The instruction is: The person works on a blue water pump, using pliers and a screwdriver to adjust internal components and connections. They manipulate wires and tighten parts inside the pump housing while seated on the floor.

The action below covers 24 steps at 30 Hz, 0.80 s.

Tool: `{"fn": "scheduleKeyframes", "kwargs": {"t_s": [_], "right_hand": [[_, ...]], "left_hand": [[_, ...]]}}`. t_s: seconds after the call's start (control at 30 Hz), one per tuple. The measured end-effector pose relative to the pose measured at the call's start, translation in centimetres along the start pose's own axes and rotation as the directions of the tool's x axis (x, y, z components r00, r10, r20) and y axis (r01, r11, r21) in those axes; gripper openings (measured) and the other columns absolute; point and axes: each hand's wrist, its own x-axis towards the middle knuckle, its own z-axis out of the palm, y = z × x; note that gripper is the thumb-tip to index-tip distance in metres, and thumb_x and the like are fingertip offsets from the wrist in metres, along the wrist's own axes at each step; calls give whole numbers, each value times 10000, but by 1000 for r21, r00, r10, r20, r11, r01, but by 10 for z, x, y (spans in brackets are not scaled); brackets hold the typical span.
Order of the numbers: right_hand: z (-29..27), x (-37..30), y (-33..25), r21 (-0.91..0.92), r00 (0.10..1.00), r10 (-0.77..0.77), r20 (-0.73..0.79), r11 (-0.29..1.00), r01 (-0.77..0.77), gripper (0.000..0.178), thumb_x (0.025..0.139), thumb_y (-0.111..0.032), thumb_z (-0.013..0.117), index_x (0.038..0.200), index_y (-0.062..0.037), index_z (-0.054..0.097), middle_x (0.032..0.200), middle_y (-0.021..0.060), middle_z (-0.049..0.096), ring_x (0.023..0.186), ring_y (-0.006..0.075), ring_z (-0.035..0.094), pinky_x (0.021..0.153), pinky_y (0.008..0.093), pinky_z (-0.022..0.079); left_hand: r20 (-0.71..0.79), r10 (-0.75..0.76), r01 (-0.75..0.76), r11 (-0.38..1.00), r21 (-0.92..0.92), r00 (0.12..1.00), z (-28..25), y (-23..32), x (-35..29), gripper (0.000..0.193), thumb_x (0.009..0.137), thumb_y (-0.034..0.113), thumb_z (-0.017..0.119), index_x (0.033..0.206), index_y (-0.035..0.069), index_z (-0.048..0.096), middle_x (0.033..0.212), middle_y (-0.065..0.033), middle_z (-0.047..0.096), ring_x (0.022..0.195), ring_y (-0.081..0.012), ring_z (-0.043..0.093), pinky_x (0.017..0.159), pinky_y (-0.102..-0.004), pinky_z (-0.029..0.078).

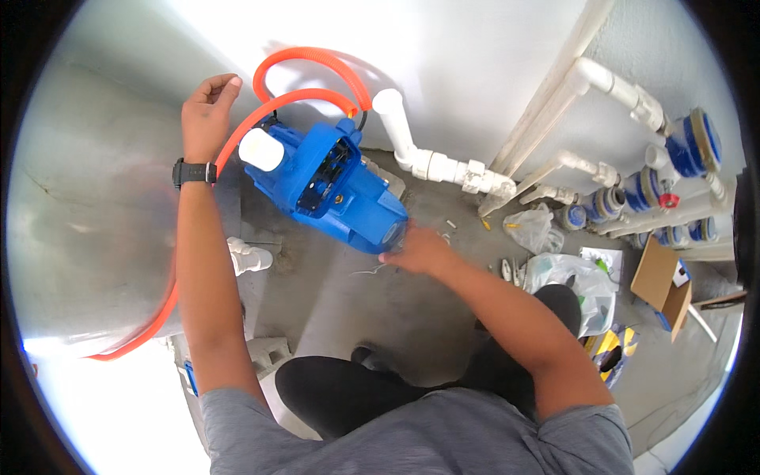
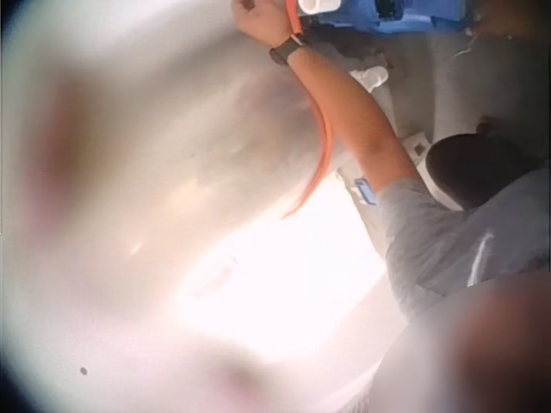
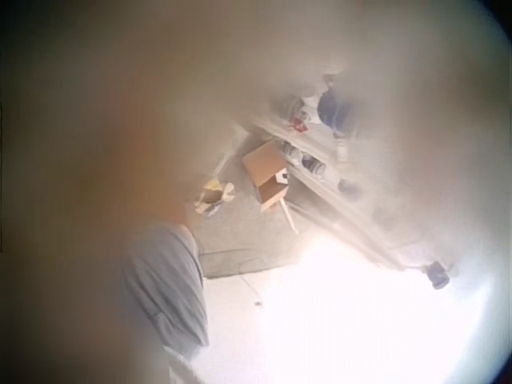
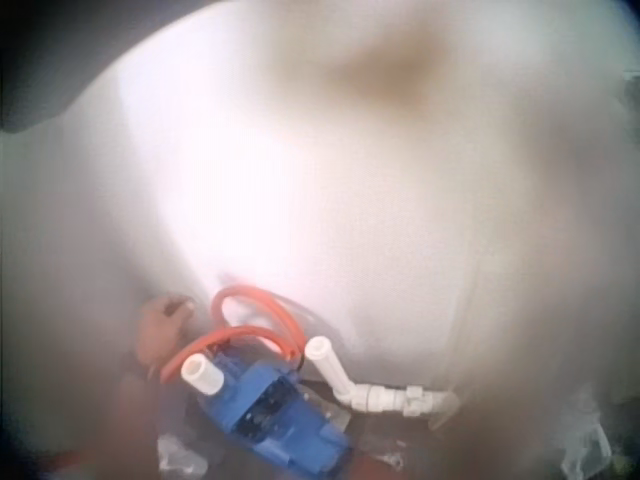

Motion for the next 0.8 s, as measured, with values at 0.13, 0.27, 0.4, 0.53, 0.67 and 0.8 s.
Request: {"fn": "scheduleKeyframes", "kwargs": {"t_s": [0.13,0.27,0.4,0.53,0.67,0.8], "right_hand": [[11,12,19,102,1000,6,-3,995,-5,1091,768,-607,792,1461,141,405,1350,346,591,1223,458,622,1016,447,522],[14,28,38,382,980,53,192,916,-124,801,885,-457,692,1439,75,462,1301,305,628,1195,435,634,1016,519,513],[35,50,44,804,893,205,400,390,-449,551,990,-344,541,1433,-23,482,1192,215,627,1073,376,654,962,601,504],[67,64,50,890,866,213,452,-34,-455,456,1042,-375,459,1368,-59,505,1098,158,593,1041,327,634,953,611,489],[81,67,54,902,908,78,412,-178,-394,614,1037,-541,424,1428,-69,442,1198,151,574,1116,321,588,987,576,471],[74,70,41,902,906,97,413,-184,-391,858,970,-752,411,1537,-109,355,1314,154,546,1149,326,558,1005,526,455]], "left_hand": [[-60,-140,134,986,-98,988,-8,27,-2,335,968,277,725,1127,-18,727,968,-61,734,881,-134,684,816,-287,541],[-173,-328,288,932,-221,929,-31,49,-51,301,992,297,703,1102,17,715,921,-34,702,836,-123,660,778,-281,529],[-256,-555,403,789,-463,792,-22,72,-131,280,1011,318,674,1067,45,699,873,-17,670,797,-120,635,750,-278,517],[-146,-753,637,630,-445,642,4,83,-189,330,1013,354,654,1107,41,700,864,-30,671,793,-131,641,742,-286,517],[180,-747,736,663,137,640,-9,82,-201,403,1004,392,637,1155,24,705,918,-66,701,840,-162,667,759,-333,533],[319,-817,752,571,329,481,-20,61,-188,383,1037,396,584,1140,38,673,1014,-66,696,944,-186,674,754,-358,569]]}}
